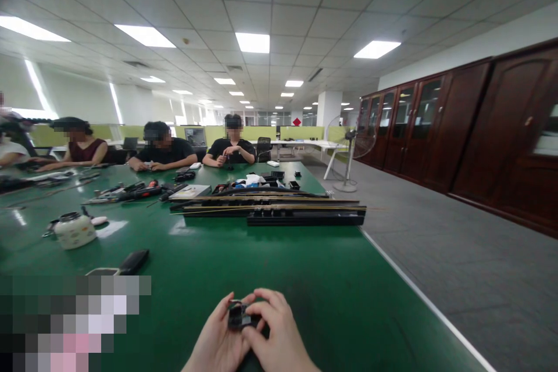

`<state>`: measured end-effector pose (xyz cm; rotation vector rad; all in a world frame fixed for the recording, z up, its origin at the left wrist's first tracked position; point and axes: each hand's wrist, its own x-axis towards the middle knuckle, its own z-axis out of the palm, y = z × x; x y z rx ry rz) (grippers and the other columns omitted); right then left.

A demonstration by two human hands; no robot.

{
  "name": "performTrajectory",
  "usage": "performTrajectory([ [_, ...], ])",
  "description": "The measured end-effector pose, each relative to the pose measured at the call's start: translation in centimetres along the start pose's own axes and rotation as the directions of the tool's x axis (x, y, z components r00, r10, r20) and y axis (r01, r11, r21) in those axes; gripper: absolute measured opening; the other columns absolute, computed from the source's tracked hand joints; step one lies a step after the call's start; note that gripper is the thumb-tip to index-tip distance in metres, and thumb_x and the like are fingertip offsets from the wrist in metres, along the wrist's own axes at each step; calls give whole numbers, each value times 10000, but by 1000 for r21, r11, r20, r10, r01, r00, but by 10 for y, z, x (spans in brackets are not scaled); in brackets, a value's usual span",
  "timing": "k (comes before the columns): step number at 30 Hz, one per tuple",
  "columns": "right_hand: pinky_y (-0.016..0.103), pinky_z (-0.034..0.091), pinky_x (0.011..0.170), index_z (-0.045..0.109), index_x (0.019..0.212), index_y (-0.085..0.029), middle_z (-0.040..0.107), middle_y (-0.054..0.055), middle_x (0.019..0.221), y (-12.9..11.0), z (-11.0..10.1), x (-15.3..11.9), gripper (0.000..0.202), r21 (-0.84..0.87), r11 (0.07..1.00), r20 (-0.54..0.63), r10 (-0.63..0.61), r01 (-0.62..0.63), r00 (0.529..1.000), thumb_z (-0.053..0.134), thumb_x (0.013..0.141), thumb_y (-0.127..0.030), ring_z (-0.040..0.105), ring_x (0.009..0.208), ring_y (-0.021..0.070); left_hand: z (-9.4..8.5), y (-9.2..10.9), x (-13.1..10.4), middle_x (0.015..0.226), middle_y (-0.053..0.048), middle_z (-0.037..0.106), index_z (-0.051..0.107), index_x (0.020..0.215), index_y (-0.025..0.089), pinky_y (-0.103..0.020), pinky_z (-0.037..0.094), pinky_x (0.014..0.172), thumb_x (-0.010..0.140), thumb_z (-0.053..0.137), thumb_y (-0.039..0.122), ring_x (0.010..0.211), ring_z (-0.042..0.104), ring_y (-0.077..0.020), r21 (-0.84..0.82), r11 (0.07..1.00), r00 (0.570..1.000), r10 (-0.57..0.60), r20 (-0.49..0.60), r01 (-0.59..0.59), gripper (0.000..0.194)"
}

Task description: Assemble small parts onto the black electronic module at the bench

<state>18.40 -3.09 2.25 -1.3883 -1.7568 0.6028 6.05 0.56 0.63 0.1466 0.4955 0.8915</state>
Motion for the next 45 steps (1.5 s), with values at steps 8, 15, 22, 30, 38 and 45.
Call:
performTrajectory([
  [8,361,372,914,651,834,-232,563,60,1103,-2,0,-2,270,106,994,1,20,-20,1000,558,629,-84,471,1089,216,0,-1,-1,699,-82,634,569,784,113,-340,478,653,779,476,390,745,629,-227,29,999,999,-24,24,24,293],
  [15,371,342,947,646,802,-215,595,51,1060,7,5,1,214,321,945,-116,107,-64,987,582,636,-96,511,1055,218,-1,0,0,764,-111,644,551,822,105,-310,478,674,735,539,390,730,633,-220,20,1000,999,-9,-30,10,298],
  [22,354,410,856,631,856,-188,662,47,903,12,5,4,185,429,896,-152,197,-115,969,607,672,-195,587,907,220,4,1,-3,832,-152,641,542,840,110,-307,481,687,719,556,396,710,626,-192,19,1000,997,6,-77,-4,310],
  [30,365,455,800,598,860,-173,664,72,882,25,11,7,261,578,805,-176,282,-133,943,660,653,-318,606,883,236,6,0,-5,790,-160,657,538,849,122,-300,478,592,728,534,421,641,634,-209,69,997,993,37,-114,-29,323],
  [38,361,488,772,578,866,-182,677,67,845,24,8,12,361,717,687,-209,370,-115,905,720,580,-352,635,842,231,6,1,-5,836,-159,669,521,887,145,-290,463,553,730,525,424,639,649,-235,102,995,993,35,-116,-23,320],
  [45,338,447,850,587,878,-180,677,57,891,24,4,11,388,751,644,-221,456,-148,862,734,558,-343,606,925,223,5,1,-4,892,-171,663,507,901,154,-286,464,552,711,541,448,644,649,-234,111,993,995,36,-98,-25,351],
])
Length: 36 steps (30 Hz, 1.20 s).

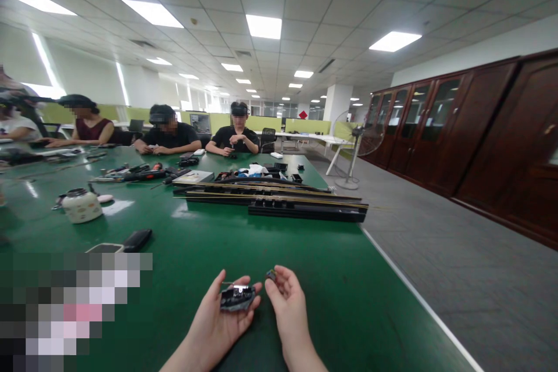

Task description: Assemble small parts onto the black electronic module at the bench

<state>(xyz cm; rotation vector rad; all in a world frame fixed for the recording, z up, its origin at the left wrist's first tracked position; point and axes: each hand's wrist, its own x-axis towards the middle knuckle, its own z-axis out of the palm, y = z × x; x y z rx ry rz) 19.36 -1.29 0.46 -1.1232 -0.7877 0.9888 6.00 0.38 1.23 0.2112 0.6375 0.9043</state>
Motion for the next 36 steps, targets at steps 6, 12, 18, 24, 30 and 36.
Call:
performTrajectory([
  [6,295,481,695,600,899,-189,672,60,919,3,-4,3,408,87,988,-80,131,-124,988,724,558,-377,610,890,221,2,0,-2,881,-162,664,507,902,153,-290,465,554,713,540,444,640,648,-229,0,1000,1000,5,-4,-5,349],
  [12,249,475,576,602,873,-203,656,35,879,3,-5,3,391,165,970,-99,194,-176,976,727,543,-371,620,724,170,1,-1,-3,873,-151,667,515,895,154,-288,465,558,708,548,429,631,647,-221,2,1000,1000,6,2,-6,334],
  [18,234,469,555,599,861,-210,644,8,824,2,-4,3,369,181,963,-102,220,-199,970,723,548,-360,605,678,147,0,0,-2,858,-150,667,514,905,154,-290,465,558,712,541,436,640,647,-225,-2,1000,1000,6,1,-6,344],
  [24,231,470,547,598,867,-210,645,5,820,0,-4,2,368,207,955,-96,237,-213,967,725,551,-350,609,661,140,2,0,-2,872,-157,664,510,914,156,-290,465,555,715,533,451,639,645,-224,2,1000,1000,9,-6,-9,357],
  [30,225,468,542,595,872,-211,655,0,803,-2,-3,1,362,225,944,-86,267,-243,960,722,562,-347,613,637,132,3,0,-4,876,-154,662,502,921,161,-281,466,555,704,541,471,641,645,-222,16,1000,1000,8,-4,-8,380],
  [36,198,450,515,618,818,-195,662,-15,753,-4,-1,-1,363,314,907,-41,308,-280,951,769,515,-328,591,576,101,2,-1,-3,885,-149,666,499,926,174,-276,468,550,692,548,491,619,644,-211,29,1000,1000,4,0,-4,398],
])
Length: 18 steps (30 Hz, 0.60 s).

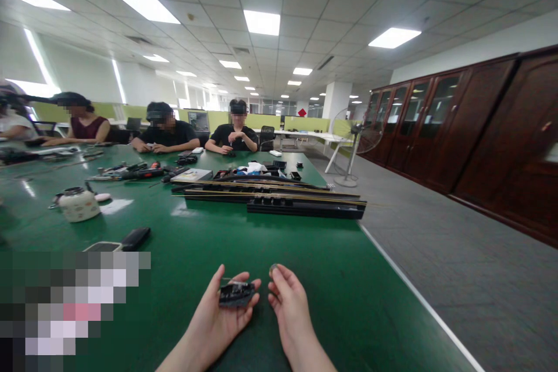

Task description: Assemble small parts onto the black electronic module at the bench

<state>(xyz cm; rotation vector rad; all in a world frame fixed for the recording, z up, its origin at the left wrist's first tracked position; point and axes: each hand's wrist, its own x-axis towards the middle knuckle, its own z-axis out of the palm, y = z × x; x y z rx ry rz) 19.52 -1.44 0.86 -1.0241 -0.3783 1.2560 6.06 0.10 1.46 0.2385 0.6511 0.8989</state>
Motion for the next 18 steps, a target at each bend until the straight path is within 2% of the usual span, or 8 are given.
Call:
performTrajectory([
  [5,189,451,533,635,819,-195,653,-15,777,2,0,-2,334,3,1000,86,-4,3,996,768,541,-324,584,621,96,-1,1,1,871,-151,669,507,909,166,-275,472,546,700,538,491,615,644,-208,-4,1000,1000,1,3,-1,388],
  [10,256,469,679,642,852,-179,663,27,837,5,0,-2,343,-157,972,174,-145,173,974,743,576,-355,605,758,155,0,0,1,843,-146,670,524,872,150,-268,472,529,707,529,493,609,643,-208,4,1000,1000,-5,-8,5,381],
  [13,317,447,796,643,859,-176,667,44,852,7,0,-2,327,-279,914,275,-216,293,937,720,604,-366,603,825,188,2,0,1,771,-122,668,538,857,140,-262,471,517,711,525,490,607,639,-205,11,1000,1000,1,-27,0,379],
  [18,370,433,820,655,847,-201,630,74,990,9,0,-5,234,-462,734,437,-300,498,848,676,650,-326,573,930,240,4,-3,0,713,-99,649,546,774,134,-247,470,519,730,513,468,571,611,-159,-12,1000,1000,18,-14,-18,339],
])
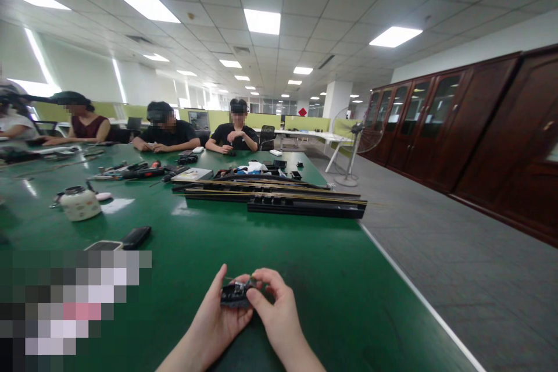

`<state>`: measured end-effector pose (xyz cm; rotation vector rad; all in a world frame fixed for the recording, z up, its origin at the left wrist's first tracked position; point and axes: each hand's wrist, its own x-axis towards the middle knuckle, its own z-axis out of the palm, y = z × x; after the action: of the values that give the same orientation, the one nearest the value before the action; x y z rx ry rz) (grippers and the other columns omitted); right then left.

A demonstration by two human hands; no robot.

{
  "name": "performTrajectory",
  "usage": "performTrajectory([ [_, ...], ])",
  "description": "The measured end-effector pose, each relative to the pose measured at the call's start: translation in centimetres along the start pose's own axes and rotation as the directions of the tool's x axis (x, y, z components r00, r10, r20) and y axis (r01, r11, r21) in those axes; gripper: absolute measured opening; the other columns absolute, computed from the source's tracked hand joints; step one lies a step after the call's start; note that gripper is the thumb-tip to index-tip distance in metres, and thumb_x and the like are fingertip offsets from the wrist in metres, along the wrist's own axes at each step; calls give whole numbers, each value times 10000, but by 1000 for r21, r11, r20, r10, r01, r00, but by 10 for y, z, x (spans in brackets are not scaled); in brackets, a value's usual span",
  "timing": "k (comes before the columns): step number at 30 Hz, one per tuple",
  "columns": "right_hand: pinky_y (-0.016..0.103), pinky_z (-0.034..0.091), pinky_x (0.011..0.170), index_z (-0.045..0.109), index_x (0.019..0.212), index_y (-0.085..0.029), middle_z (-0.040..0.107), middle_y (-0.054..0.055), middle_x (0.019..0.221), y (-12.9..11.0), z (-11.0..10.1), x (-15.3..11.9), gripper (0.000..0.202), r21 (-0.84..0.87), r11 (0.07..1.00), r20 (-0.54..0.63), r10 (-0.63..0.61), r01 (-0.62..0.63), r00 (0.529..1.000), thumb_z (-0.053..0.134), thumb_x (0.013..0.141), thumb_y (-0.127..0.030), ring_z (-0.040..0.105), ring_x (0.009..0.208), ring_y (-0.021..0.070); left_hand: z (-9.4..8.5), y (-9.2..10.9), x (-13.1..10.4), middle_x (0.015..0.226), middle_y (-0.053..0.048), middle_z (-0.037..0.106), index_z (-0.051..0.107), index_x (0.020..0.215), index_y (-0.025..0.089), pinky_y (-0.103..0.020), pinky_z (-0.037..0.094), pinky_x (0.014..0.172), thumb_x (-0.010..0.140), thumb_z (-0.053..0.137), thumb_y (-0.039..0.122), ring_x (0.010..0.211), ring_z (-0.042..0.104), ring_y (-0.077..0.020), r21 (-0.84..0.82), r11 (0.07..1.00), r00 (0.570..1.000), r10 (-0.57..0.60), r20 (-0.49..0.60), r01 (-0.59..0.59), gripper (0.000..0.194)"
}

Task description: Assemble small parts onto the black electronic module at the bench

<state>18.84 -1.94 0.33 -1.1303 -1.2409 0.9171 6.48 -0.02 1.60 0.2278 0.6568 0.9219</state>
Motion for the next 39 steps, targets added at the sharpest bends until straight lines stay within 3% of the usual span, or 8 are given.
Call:
performTrajectory([
  [3,382,383,903,662,826,-215,614,72,1019,-5,1,-4,156,-136,986,43,-95,100,995,644,671,-212,536,1009,236,-1,-2,0,720,-101,640,533,744,131,-253,482,552,738,509,458,610,612,-161,-34,999,1000,11,20,-10,328],
  [7,393,381,903,661,789,-250,607,46,1042,-13,5,-8,225,-305,942,167,-94,142,981,611,640,-89,509,1040,224,-1,-5,1,651,-41,604,505,729,139,-272,499,553,744,523,420,542,583,-134,-61,995,997,71,-40,-73,282],
  [10,398,379,895,657,784,-256,619,35,1036,-18,7,-8,240,-367,917,215,-78,154,974,586,644,-74,509,1042,221,1,-5,2,628,-25,581,490,709,135,-269,511,550,753,521,401,517,566,-114,-73,992,991,100,-92,-107,272],
  [16,392,363,912,657,826,-269,623,26,1043,-16,7,-7,271,-406,898,219,-86,171,972,582,642,-84,507,1046,218,0,-4,3,663,-38,589,498,727,126,-255,522,547,754,523,398,530,575,-110,-87,993,994,78,-76,-84,275],
  [21,356,385,906,649,856,-259,593,32,1065,-16,7,-8,316,-359,923,218,-59,137,974,558,629,-59,512,1046,205,-3,-4,3,692,-52,606,508,751,124,-254,515,525,747,534,398,547,589,-126,-81,994,996,71,-54,-76,275],
  [26,328,386,909,583,1006,-260,581,21,1069,-15,7,-10,481,-268,949,192,-114,164,975,522,597,-14,516,1035,185,0,-1,2,691,-82,623,513,760,125,-270,503,497,757,496,438,595,626,-185,-52,998,998,25,-64,-29,313],
  [30,322,451,808,527,1082,-235,581,44,1071,-8,6,-9,484,-268,962,90,-29,52,996,572,620,-97,536,1001,205,1,1,0,688,-95,637,532,778,125,-268,501,519,762,485,441,610,639,-196,-65,998,998,23,-57,-27,320],
  [39,316,460,760,532,1084,-232,626,44,1022,-9,5,-10,432,-243,970,104,32,-6,994,588,661,-168,587,913,198,-2,3,2,722,-126,661,532,783,140,-258,483,524,765,469,451,576,637,-187,-64,997,999,32,-20,-33,318],
])
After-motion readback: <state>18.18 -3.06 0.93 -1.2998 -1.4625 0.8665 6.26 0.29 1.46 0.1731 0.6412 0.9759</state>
